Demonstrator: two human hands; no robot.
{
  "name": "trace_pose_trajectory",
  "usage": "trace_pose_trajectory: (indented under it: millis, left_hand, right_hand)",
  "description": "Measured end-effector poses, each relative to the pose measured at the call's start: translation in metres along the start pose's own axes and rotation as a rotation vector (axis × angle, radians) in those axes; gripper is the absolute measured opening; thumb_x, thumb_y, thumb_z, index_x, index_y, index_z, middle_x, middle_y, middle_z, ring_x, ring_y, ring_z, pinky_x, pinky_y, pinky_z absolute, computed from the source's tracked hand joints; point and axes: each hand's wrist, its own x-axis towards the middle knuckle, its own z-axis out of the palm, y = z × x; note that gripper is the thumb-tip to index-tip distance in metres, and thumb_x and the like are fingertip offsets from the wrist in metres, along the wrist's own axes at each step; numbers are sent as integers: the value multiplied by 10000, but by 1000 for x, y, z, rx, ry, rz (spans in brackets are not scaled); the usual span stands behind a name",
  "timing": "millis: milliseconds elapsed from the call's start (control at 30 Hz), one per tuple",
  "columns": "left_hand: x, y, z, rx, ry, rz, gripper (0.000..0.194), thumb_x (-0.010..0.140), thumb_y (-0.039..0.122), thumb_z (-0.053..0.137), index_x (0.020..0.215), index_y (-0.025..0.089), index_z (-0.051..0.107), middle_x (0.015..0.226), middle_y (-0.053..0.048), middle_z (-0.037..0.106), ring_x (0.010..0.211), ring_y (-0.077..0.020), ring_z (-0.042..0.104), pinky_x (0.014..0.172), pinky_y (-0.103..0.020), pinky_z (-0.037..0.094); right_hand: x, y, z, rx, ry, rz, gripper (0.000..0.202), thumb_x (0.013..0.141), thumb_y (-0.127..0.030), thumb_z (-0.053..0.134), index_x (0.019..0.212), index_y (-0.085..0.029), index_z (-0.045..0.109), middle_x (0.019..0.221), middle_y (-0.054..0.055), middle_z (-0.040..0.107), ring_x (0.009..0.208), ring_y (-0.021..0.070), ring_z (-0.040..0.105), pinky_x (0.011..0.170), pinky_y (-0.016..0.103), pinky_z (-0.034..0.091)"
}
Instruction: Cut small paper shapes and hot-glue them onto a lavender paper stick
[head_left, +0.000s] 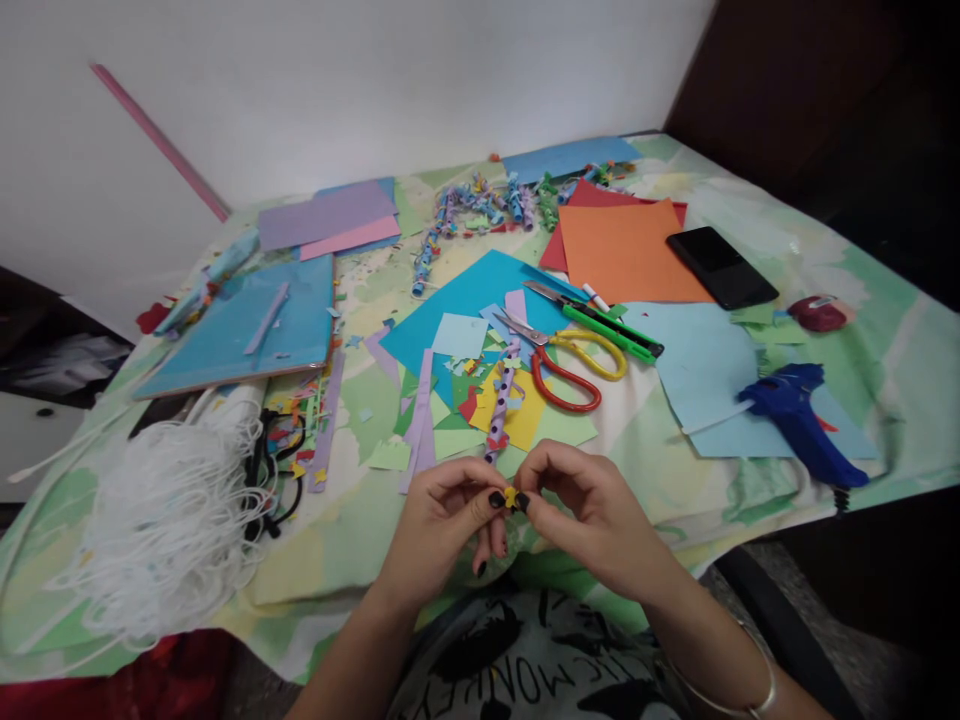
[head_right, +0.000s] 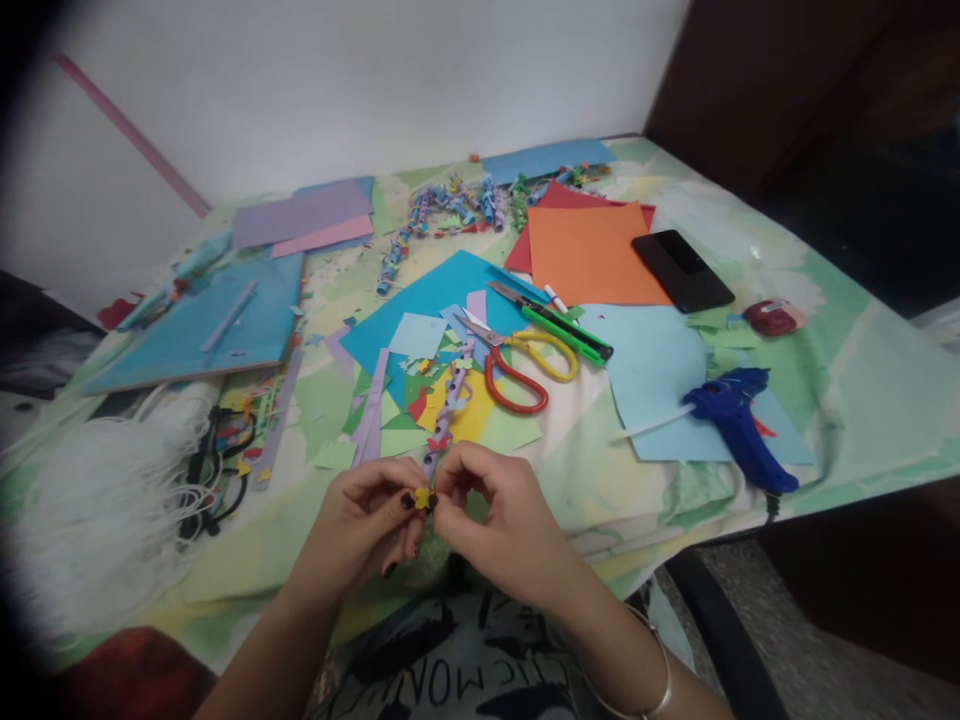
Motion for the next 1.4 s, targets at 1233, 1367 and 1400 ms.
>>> trace_pose_trajectory:
  millis: [1233, 1367, 1400]
  left_hand:
    - [-9, -8, 4, 306, 184, 409, 145, 815, 90, 580, 847, 191, 677, 824, -7, 610, 501, -63, 590, 415, -165, 513]
    - [-9, -7, 3, 354, 211, 421, 144, 802, 87, 592, 838, 196, 679, 814, -1, 632, 462, -61, 573, 392, -173, 498]
    - [-9, -5, 3, 403, 227, 442, 144, 795, 84, 597, 832, 195, 681, 804, -2, 643, 470, -68, 580, 389, -172, 494]
  right_hand:
    - [-4, -1, 5, -256, 88, -81, 84, 801, -115, 536, 772, -189, 510, 759, -2, 548, 725, 128, 522, 674, 272, 423]
    - [-7, -1, 3, -249, 27, -101, 120, 818, -122, 526, 735, -196, 483, 756, 2, 555, 720, 132, 529, 664, 272, 427]
    - [-8, -1, 2, -247, 22, -105, 124, 816, -121, 527, 730, -197, 481, 759, 6, 561, 724, 137, 535, 667, 276, 432]
